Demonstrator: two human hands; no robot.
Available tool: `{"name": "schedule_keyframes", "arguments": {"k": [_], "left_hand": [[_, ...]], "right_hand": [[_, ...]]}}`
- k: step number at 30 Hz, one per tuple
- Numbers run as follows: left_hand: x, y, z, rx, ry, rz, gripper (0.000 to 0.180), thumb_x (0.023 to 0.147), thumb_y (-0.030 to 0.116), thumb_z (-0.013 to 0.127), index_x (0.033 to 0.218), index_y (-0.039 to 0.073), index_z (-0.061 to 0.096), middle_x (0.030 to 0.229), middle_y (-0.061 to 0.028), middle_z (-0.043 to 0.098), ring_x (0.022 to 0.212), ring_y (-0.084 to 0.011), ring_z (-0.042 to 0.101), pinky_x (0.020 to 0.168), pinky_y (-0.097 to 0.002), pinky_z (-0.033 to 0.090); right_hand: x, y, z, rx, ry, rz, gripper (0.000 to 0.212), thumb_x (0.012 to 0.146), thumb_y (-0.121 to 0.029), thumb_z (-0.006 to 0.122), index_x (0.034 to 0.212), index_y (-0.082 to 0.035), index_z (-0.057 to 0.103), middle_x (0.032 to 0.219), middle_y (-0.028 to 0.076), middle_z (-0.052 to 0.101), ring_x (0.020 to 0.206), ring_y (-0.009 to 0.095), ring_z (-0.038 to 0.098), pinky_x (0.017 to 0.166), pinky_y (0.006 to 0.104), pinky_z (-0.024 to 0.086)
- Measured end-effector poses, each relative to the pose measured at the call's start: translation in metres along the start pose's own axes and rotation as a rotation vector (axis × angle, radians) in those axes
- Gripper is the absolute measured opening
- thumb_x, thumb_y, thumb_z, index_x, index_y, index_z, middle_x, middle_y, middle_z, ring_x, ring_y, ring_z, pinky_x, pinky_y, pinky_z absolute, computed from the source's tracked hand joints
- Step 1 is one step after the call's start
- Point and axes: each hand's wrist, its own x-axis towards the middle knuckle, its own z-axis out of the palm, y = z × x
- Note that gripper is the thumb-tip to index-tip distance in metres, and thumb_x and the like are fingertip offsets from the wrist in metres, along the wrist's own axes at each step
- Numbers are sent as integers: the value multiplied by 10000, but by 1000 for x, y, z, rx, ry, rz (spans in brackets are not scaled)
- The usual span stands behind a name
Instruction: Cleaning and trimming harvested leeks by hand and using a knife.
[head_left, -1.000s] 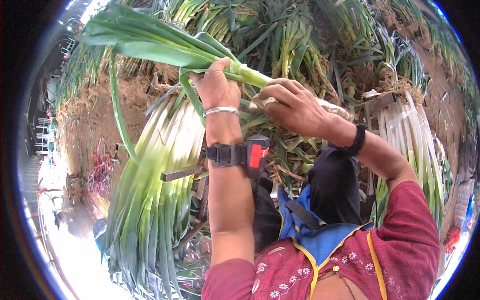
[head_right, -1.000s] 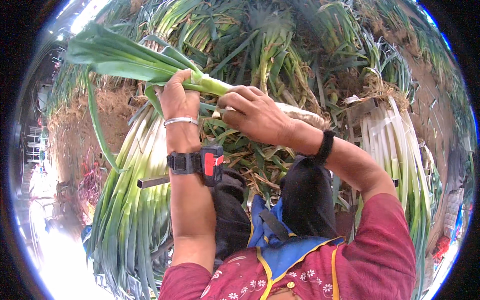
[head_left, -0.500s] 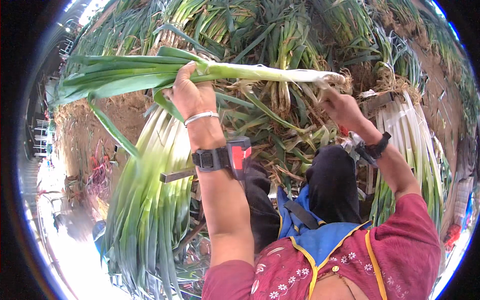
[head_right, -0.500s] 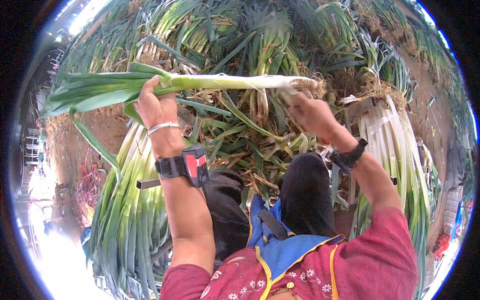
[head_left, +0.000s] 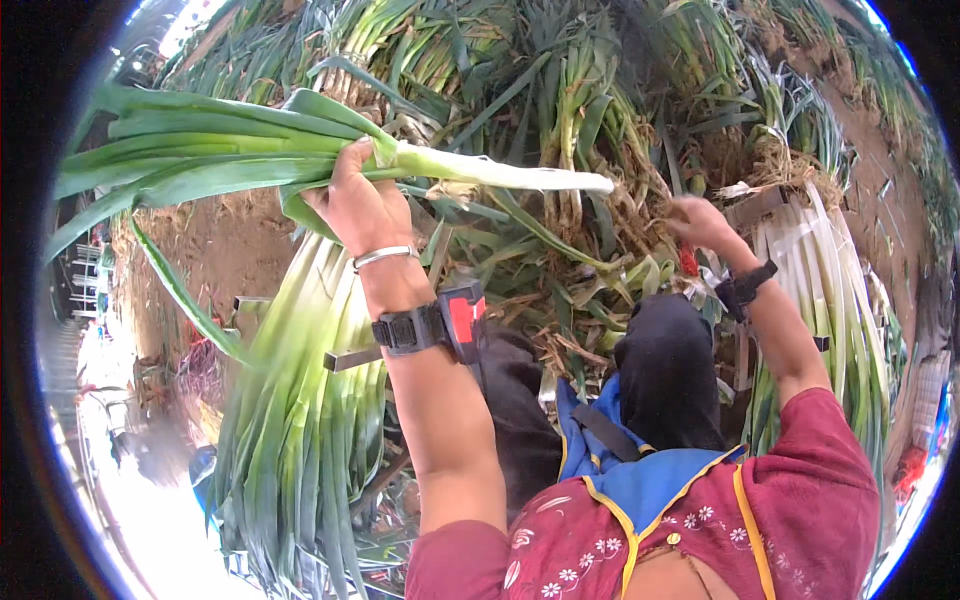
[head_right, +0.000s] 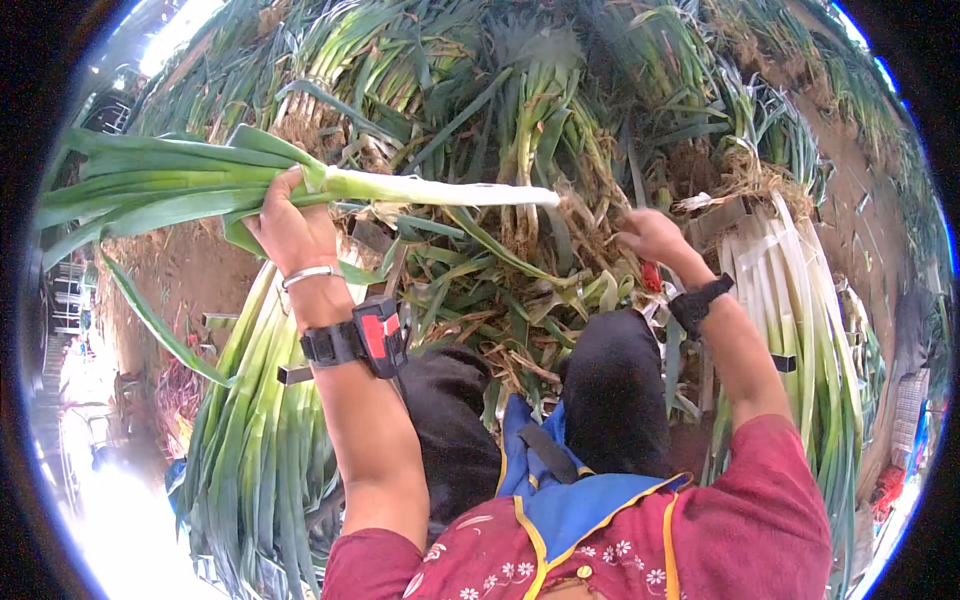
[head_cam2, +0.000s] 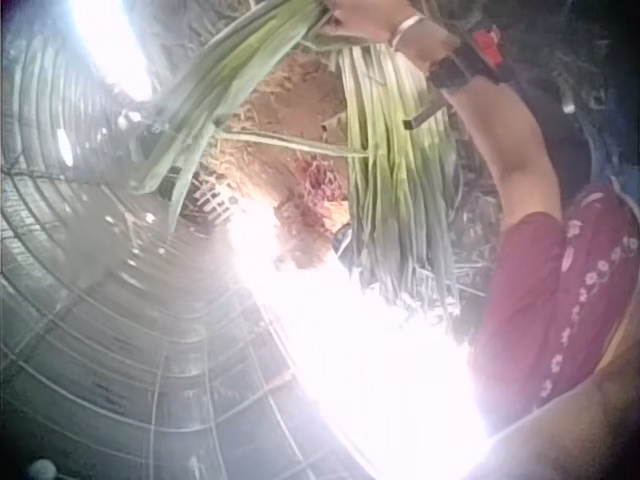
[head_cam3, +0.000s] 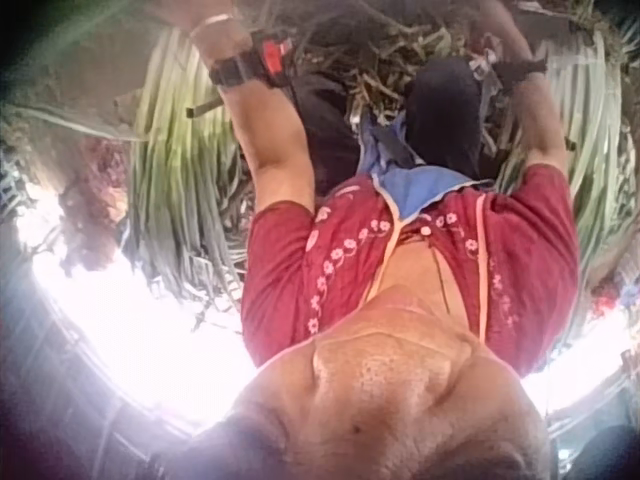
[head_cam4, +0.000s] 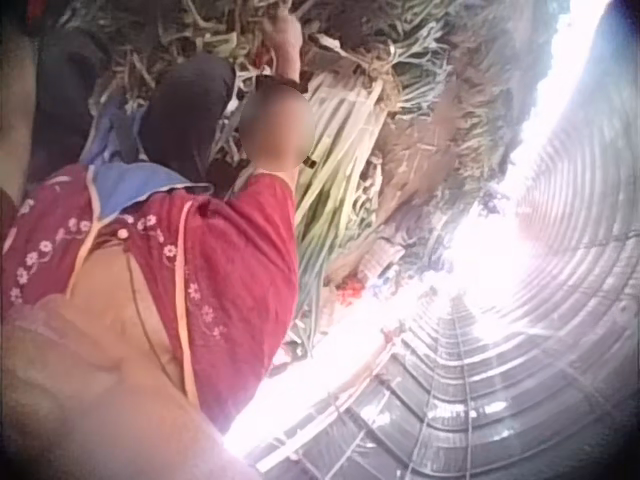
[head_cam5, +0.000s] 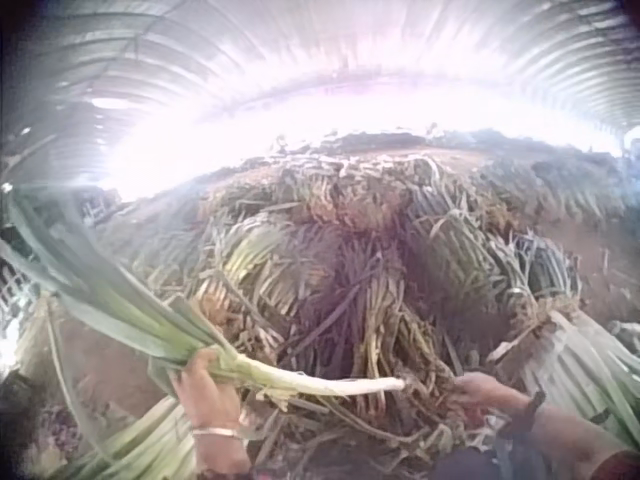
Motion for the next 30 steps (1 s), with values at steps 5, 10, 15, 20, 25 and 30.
{"name": "schedule_keyframes", "arguments": {"k": [5,10,15,20,25,30], "left_hand": [[-21,-10,13,46,14,-92,612,692,-107,623,1211,81,360,1140,-91,517,996,-241,559,842,-385,493],[-33,-33,25,-6,-149,-220,404,716,-60,653,1087,16,510,1003,-90,576,889,-217,589,790,-338,498],[-38,-41,28,-14,-315,-351,178,737,-24,600,907,30,596,835,-56,601,784,-181,588,722,-304,473],[-39,-36,24,92,-372,-379,147,749,20,568,895,30,586,860,-48,599,799,-177,568,751,-317,465],[-38,-50,19,30,-237,-315,227,794,108,599,1009,35,584,963,-66,596,898,-188,567,788,-330,474],[-11,-89,-28,1287,-683,874,318,798,113,628,1101,41,564,1017,-100,605,972,-248,581,787,-380,503]], "right_hand": [[27,-170,-50,257,226,-387,294,834,-142,642,1111,-55,593,1030,131,614,971,259,614,819,356,501],[46,-259,-52,206,446,-690,559,750,-184,707,1248,-79,473,1127,163,546,1027,348,551,857,431,472],[69,-269,-26,259,633,-621,489,736,-94,661,1194,-55,493,1042,174,515,946,387,539,779,453,466],[68,-253,-36,394,614,-632,463,741,-85,685,1168,-14,520,1004,174,529,927,362,556,800,393,468],[66,-243,-62,839,350,-605,431,831,-113,680,1203,23,511,1053,74,581,978,137,540,844,287,445],[50,-249,-68,1249,105,-503,420,853,-173,684,1175,35,513,1057,45,579,947,91,522,845,255,437]]}}
